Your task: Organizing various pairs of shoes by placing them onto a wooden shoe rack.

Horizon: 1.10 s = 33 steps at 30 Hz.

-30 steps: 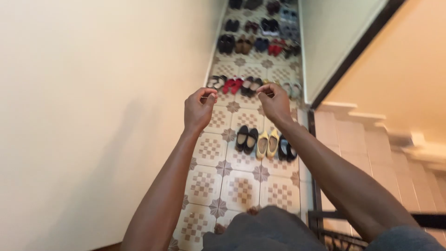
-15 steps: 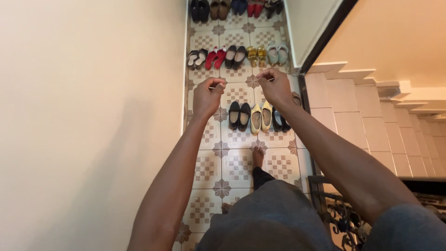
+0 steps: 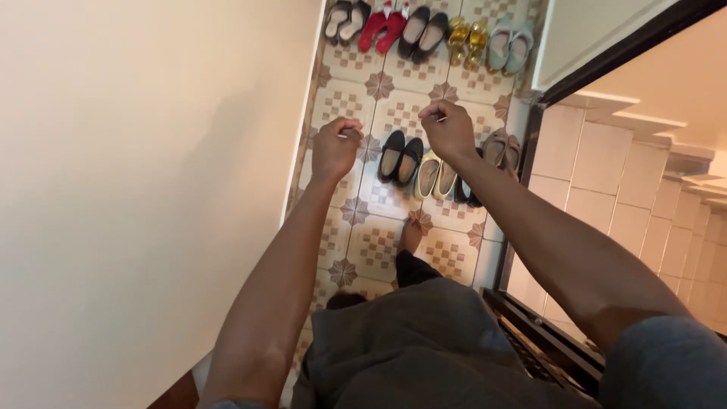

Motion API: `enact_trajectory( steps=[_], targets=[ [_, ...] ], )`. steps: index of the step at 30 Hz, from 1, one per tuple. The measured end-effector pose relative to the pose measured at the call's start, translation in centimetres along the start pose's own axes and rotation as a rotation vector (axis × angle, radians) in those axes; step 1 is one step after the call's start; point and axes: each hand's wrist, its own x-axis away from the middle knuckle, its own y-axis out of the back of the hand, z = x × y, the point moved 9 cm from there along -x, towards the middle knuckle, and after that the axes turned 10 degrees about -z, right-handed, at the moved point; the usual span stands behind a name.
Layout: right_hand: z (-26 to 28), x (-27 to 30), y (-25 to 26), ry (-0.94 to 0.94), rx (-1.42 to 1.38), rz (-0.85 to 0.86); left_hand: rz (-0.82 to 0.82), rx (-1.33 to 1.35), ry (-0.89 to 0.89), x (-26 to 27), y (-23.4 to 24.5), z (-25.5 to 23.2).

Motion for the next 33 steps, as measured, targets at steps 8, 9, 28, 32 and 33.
enact_trajectory(
  steps=[8,9,28,32,33],
  targets=[
    [-5.2,-2.4,-4.8,-0.053,0.105,0.035,0.085,-0.033,0.032,-4.9,-5.2,5.8],
    [-6.1,-2.6,-5.4,-0.008,0.134,0.006,0.104,-0.008,0.055,-5.7,-6.0,7.3],
    [-36.4,0.4,-20.2,-0.375,0.300,0.127,0.386,-0.322,0.461,-8.4,-19.4,42.7],
    [-41.9,0.3,-23.5,-0.343,0.263,0.080,0.448,-0.488,0.556,-7.4,-23.6,49.3],
    [-43.4,0.4,-24.3,-0.305,0.294,0.069,0.441,-0.540,0.528,-7.3,-24.7,51.0]
  ],
)
